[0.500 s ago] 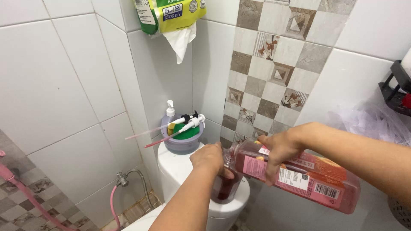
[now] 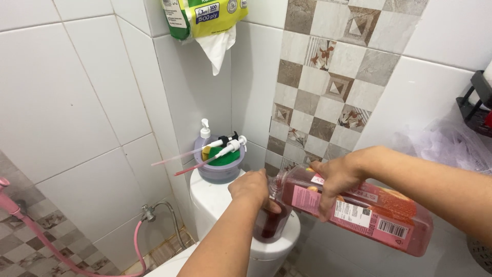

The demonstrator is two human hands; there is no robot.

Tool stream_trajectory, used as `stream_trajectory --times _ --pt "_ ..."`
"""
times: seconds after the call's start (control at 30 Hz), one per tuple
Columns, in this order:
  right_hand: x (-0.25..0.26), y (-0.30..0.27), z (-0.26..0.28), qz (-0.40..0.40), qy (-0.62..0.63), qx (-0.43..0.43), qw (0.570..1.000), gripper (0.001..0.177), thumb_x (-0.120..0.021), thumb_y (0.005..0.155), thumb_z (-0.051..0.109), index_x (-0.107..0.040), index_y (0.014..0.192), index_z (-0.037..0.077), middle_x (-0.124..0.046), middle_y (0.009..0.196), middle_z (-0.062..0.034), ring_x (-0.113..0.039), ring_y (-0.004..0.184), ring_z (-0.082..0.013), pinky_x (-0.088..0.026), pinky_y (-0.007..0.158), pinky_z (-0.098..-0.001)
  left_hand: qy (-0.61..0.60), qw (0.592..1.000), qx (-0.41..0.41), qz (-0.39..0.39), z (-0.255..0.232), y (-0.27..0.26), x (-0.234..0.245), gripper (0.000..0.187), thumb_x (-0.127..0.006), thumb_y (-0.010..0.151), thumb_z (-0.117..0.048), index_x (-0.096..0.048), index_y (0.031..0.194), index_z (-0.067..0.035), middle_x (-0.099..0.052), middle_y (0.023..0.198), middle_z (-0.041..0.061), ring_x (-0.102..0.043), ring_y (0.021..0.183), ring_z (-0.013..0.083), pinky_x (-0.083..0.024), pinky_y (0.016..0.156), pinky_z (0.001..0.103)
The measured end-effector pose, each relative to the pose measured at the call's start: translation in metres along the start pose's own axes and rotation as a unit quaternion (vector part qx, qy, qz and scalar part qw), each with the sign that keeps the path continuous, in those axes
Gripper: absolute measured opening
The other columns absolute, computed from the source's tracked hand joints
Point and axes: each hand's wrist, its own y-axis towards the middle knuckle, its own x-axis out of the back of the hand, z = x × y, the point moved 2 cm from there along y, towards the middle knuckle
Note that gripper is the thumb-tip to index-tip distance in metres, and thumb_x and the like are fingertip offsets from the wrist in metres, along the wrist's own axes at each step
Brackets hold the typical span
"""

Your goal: The person pours pink liquid from a large bottle into a smaller clear dispenser bottle, then secures the pump top and places the dispenser on the toilet tank. The person also briefly handles a pink bidet sprayer and a hanging facial tissue pack.

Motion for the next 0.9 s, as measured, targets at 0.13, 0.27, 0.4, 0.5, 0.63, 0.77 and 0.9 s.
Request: stream_trajectory --times 0.13,0.27,0.4,0.5,0.63,0.77,0.9 --pt "0.0 0.003 0.0 -0.003 0.022 0.001 1.0 0.129 -0.103 0.052 0.046 -0.034 0.157 0.016 -0.072 0.114 -0.0206 -0.078 0.1 -0.033 -0.064 0.082 -0.0414 -0.006 0.999 -0.001 0.033 -0.006 -0.018 0.018 0.1 -0.098 0.058 -0.032 -0.055 0.146 -0.013 -0.064 0.138 0.018 -0.059 0.132 0.0401 -0.045 0.107 0.064" --pt "0.005 0.012 -0.003 -0.009 -0.01 0.007 1.0 0.131 -0.102 0.052 0.053 -0.033 0.157 0.016 -0.071 0.12 -0.0215 -0.076 0.107 -0.0332 -0.063 0.085 -0.0438 -0.011 0.999 -0.005 0.036 -0.009 -0.026 0.023 0.098 -0.098 0.06 -0.032 -0.054 0.146 -0.011 -0.064 0.138 0.019 -0.058 0.133 0.04 -0.045 0.109 0.062" --pt "0.002 0.005 -0.001 -0.004 0.001 0.0 1.0 0.134 -0.102 0.051 0.051 -0.03 0.159 0.018 -0.073 0.117 -0.0207 -0.077 0.103 -0.0328 -0.063 0.086 -0.0419 -0.001 1.0 -0.004 0.002 -0.003 -0.012 0.009 0.093 -0.098 0.061 -0.03 -0.058 0.143 -0.016 -0.068 0.129 0.017 -0.063 0.124 0.04 -0.049 0.103 0.063" --pt "0.0 -0.009 0.006 0.0 0.006 -0.007 1.0 0.128 -0.101 0.054 0.047 -0.033 0.158 0.017 -0.072 0.121 -0.0217 -0.076 0.105 -0.0343 -0.062 0.089 -0.0423 -0.016 0.999 -0.012 0.042 -0.009 -0.035 0.03 0.095 -0.098 0.06 -0.03 -0.055 0.143 -0.009 -0.063 0.14 0.02 -0.057 0.135 0.04 -0.043 0.112 0.059" --pt "0.013 -0.006 0.008 0.055 0.077 -0.022 0.995 0.117 -0.093 0.063 0.03 -0.022 0.155 0.023 -0.078 0.117 -0.0131 -0.076 0.079 -0.0218 -0.066 0.069 -0.0326 0.042 0.994 0.04 0.095 -0.007 -0.011 0.02 0.094 -0.095 0.059 -0.054 -0.05 0.134 -0.019 -0.059 0.138 0.001 -0.058 0.13 0.0271 -0.052 0.096 0.045" --pt "0.016 -0.008 0.008 0.085 0.076 -0.025 0.993 0.132 -0.09 0.068 0.031 0.002 0.161 0.025 -0.074 0.121 -0.0152 -0.073 0.082 -0.02 -0.064 0.074 -0.0315 0.047 0.991 0.049 0.112 -0.009 -0.011 0.023 0.098 -0.095 0.06 -0.054 -0.047 0.138 -0.019 -0.058 0.142 0.001 -0.057 0.133 0.0255 -0.052 0.1 0.044" --pt "0.018 -0.021 0.015 0.015 -0.041 -0.042 0.998 0.147 -0.082 0.045 0.05 -0.001 0.163 0.02 -0.054 0.154 -0.0048 -0.057 0.135 -0.0211 -0.051 0.105 -0.0282 0.048 0.991 0.059 0.109 -0.01 -0.011 0.022 0.096 -0.095 0.06 -0.051 -0.048 0.138 -0.022 -0.059 0.142 -0.001 -0.058 0.133 0.0228 -0.053 0.1 0.043"
